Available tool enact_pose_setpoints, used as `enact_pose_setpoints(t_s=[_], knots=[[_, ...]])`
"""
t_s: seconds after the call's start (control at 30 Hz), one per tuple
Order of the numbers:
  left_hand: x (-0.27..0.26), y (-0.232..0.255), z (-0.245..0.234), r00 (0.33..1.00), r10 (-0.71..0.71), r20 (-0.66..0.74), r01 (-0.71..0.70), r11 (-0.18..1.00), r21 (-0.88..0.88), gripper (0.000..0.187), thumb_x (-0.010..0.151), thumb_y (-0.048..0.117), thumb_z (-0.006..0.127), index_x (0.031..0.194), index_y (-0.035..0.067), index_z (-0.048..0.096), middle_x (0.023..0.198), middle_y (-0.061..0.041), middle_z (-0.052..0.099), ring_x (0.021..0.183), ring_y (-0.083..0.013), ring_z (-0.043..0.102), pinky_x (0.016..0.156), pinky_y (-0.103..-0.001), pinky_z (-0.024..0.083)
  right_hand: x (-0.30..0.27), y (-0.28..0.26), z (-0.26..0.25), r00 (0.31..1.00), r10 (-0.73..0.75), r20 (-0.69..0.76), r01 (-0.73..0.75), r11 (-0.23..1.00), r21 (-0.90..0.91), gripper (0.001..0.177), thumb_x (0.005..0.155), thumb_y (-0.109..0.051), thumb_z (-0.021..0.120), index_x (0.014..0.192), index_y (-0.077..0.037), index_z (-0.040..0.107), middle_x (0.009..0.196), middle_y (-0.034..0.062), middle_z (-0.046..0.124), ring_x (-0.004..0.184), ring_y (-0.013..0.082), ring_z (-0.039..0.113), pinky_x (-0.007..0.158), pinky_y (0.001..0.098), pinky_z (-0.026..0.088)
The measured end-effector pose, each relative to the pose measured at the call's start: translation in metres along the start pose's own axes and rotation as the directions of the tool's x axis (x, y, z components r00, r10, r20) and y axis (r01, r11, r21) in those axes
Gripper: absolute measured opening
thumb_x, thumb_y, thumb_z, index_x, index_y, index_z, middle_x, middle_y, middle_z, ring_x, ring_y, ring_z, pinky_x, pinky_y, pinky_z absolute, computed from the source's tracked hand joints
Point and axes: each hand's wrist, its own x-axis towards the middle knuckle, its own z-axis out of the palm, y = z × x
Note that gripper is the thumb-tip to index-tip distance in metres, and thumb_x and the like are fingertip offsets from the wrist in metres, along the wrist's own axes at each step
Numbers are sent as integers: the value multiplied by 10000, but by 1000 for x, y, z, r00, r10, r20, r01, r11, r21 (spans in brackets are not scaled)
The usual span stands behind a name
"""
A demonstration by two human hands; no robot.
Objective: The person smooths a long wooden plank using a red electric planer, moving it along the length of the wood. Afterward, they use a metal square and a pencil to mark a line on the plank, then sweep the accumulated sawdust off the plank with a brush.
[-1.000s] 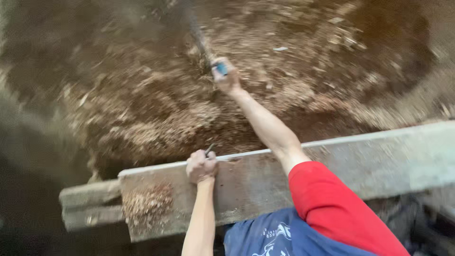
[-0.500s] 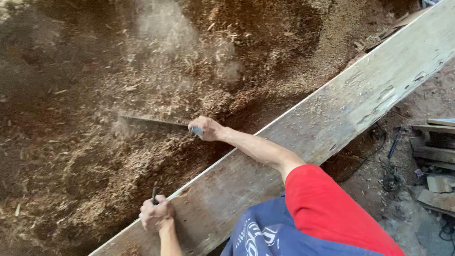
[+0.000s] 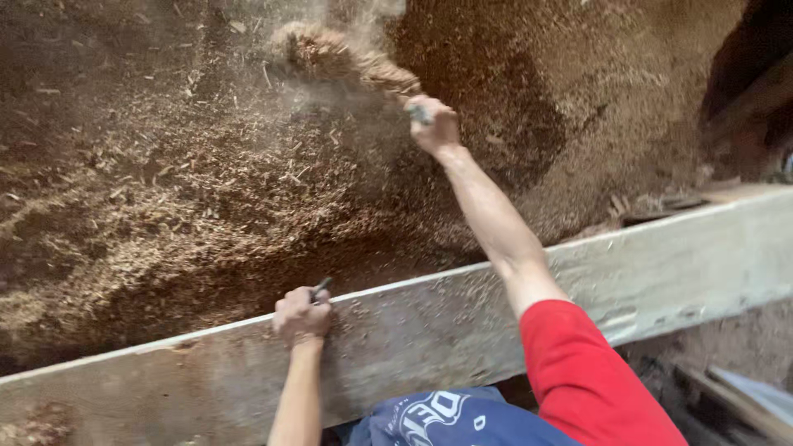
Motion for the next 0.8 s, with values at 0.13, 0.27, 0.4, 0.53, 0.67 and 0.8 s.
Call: enact_pose_setpoints(t_s=[0.13,0.27,0.4,0.53,0.67,0.8], knots=[[-1,-3,-1,998,-62,19,62,997,40,175,793,361,699,788,187,721,816,-58,699,769,-304,665,664,-464,538,-6,65,-63,988,119,-101,-113,992,65,202,892,43,662,1007,-102,743,935,117,778,720,138,725,542,219,609],[-9,-3,-1,995,-87,38,84,993,88,187,819,360,684,801,177,722,822,-65,699,774,-307,665,672,-467,541,-25,73,-104,985,165,-54,-154,975,163,123,915,47,681,978,-55,710,893,126,775,665,145,708,497,247,551],[-3,-2,-2,988,-140,72,134,988,83,193,823,348,671,797,163,722,820,-68,701,763,-308,665,650,-467,539,-35,31,-136,962,272,-22,-224,834,505,115,911,35,686,992,-46,696,948,141,757,715,166,694,527,271,556],[-7,-6,0,988,-136,67,129,986,109,193,818,345,665,797,161,717,806,-70,692,751,-293,657,653,-455,539,-36,36,-144,840,456,-293,-216,777,591,156,963,22,636,1106,-40,650,1021,124,760,807,192,751,638,314,649],[-7,-9,5,990,-126,59,117,983,142,185,826,337,658,792,162,711,804,-61,691,728,-271,648,629,-432,529,-8,102,-106,712,445,-543,-442,885,147,196,947,1,595,1118,-50,673,919,107,741,758,212,721,614,351,591],[-7,-6,6,995,-96,28,91,984,156,174,803,339,657,779,174,707,809,-55,690,744,-276,652,651,-428,533,10,109,-59,650,724,-232,-688,690,224,252,924,-65,498,1121,-89,654,745,72,689,548,158,664,428,316,555]])
